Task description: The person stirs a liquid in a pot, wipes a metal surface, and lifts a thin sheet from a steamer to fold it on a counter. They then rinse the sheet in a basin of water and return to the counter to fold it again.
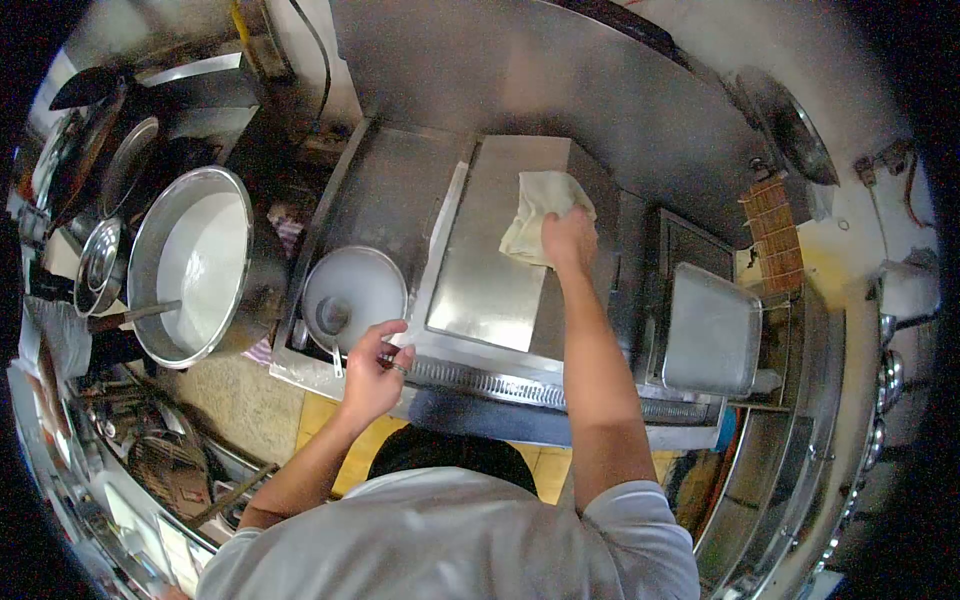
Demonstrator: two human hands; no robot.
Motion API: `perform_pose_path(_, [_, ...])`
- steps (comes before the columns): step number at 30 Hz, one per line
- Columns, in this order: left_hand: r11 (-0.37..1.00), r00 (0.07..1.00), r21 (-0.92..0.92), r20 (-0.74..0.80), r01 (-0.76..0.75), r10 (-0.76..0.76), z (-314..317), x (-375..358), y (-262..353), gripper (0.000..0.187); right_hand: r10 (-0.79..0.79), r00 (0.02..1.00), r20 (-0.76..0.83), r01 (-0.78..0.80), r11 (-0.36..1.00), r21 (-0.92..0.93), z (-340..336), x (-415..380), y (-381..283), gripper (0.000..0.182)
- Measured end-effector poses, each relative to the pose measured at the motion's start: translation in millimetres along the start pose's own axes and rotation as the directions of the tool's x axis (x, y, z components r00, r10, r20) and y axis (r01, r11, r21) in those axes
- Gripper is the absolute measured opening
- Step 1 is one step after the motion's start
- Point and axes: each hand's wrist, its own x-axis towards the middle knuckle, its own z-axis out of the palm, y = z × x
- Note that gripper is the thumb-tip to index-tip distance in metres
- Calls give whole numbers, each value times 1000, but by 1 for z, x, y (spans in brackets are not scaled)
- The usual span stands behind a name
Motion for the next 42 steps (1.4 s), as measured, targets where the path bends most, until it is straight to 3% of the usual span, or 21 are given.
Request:
perform_pose_path(6, [1000,1000,22,21,3,-4,-2,6,-5,34,-12,999,-43,12,1000,16,23,4,9,50])
perform_pose_path(12, [1000,999,24,38,7,-8,-2,9,-7,34,-34,999,16,35,998,-55,29,6,9,51])
perform_pose_path(15, [999,999,16,33,-41,41,2,11,-5,34,-42,980,197,75,984,-159,13,15,5,55])
perform_pose_path(18, [1000,999,-2,53,2,-2,8,12,-2,34,-45,988,149,65,989,-131,28,27,14,51])
perform_pose_path(21, [1000,997,5,71,-8,7,13,14,-7,34,-72,997,1,72,996,-58,42,19,19,51])
perform_pose_path(24, [1000,997,-28,77,-9,11,20,17,-14,35,8,995,102,2,996,-94,26,12,6,53])
perform_pose_path(27, [999,995,-13,88,-52,53,21,19,-3,36,-35,996,84,43,994,-102,31,16,9,54])
perform_pose_path(31, [996,992,1,97,-87,86,25,16,-4,34,-78,995,59,74,995,64,34,7,21,50])
perform_pose_path(33, [998,993,10,104,-64,62,30,9,-7,31,-104,994,-20,106,967,233,36,-12,39,46])
perform_pose_path(36, [998,987,47,151,38,-45,45,-6,-14,27,-290,902,-319,374,894,246,21,-71,62,33])
perform_pose_path(39, [993,972,107,223,52,-75,72,-21,-13,25,-312,928,-205,371,828,421,3,-116,112,30])
perform_pose_path(42, [997,958,61,287,-49,29,106,-36,-2,26,-237,938,-253,320,874,367,-7,-103,217,30])
